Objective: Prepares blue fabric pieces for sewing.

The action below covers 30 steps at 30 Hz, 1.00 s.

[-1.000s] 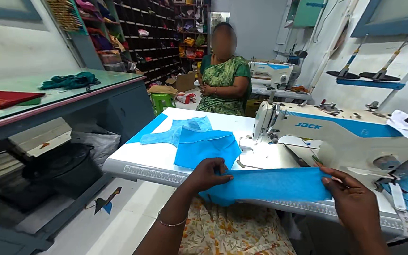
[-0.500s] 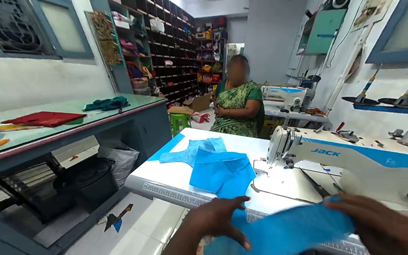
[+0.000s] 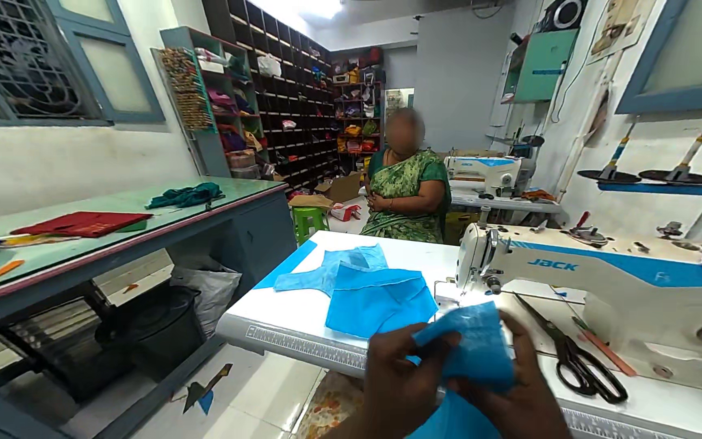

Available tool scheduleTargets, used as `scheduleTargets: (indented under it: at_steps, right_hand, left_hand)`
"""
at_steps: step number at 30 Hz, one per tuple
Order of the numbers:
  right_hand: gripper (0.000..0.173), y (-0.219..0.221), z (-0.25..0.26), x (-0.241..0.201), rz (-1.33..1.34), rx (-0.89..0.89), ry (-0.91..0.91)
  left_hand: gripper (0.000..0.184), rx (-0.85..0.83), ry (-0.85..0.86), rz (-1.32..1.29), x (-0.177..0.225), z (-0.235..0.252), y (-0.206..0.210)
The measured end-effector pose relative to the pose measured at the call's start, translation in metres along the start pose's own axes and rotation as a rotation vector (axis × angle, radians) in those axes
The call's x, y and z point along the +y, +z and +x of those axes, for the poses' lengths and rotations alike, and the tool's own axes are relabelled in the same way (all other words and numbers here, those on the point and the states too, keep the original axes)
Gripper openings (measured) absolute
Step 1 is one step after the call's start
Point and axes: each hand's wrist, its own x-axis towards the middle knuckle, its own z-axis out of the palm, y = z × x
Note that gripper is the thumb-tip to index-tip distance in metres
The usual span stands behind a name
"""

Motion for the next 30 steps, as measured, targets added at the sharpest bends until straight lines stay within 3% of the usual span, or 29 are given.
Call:
scheduleTargets:
  at_steps: [4,7,12,16,18,22,26,30]
  right_hand:
    - [0.035,0.009,-0.023,0.031,-0.025,-0.131,0.146]
    - [0.020,0.009,-0.036,0.038,-0.082,-0.174,0.169]
    - [0.042,0.006,-0.035,0.035,-0.033,-0.081,0.286]
    - [0.069,-0.001,-0.025,0.051,0.075,0.007,0.256]
    - [0.070,-0.002,-0.021,0.057,0.057,0.038,0.241]
    - [0.054,0.000,-0.009,0.059,0.059,0.089,0.203]
    - [0.065,0.002,0.009,0.051,0.068,0.078,0.151]
    - [0.066,0.002,0.026,0.036,0.089,0.020,0.143]
  left_hand:
    - [0.007,0.166,-0.064,0.122,0.003,0.014,-0.029]
    - [0.007,0.221,-0.048,0.196,0.000,0.025,-0.047]
    - [0.003,0.212,-0.102,0.249,-0.019,0.039,-0.045]
    - [0.005,0.135,-0.110,0.267,-0.024,0.044,-0.034]
    - [0.006,0.099,-0.087,0.296,-0.022,0.046,-0.029]
    - [0.009,0.008,-0.054,0.315,-0.011,0.053,-0.022]
    - [0.013,-0.097,-0.038,0.281,-0.001,0.063,-0.015]
    - [0.014,-0.195,-0.042,0.266,0.009,0.075,-0.009]
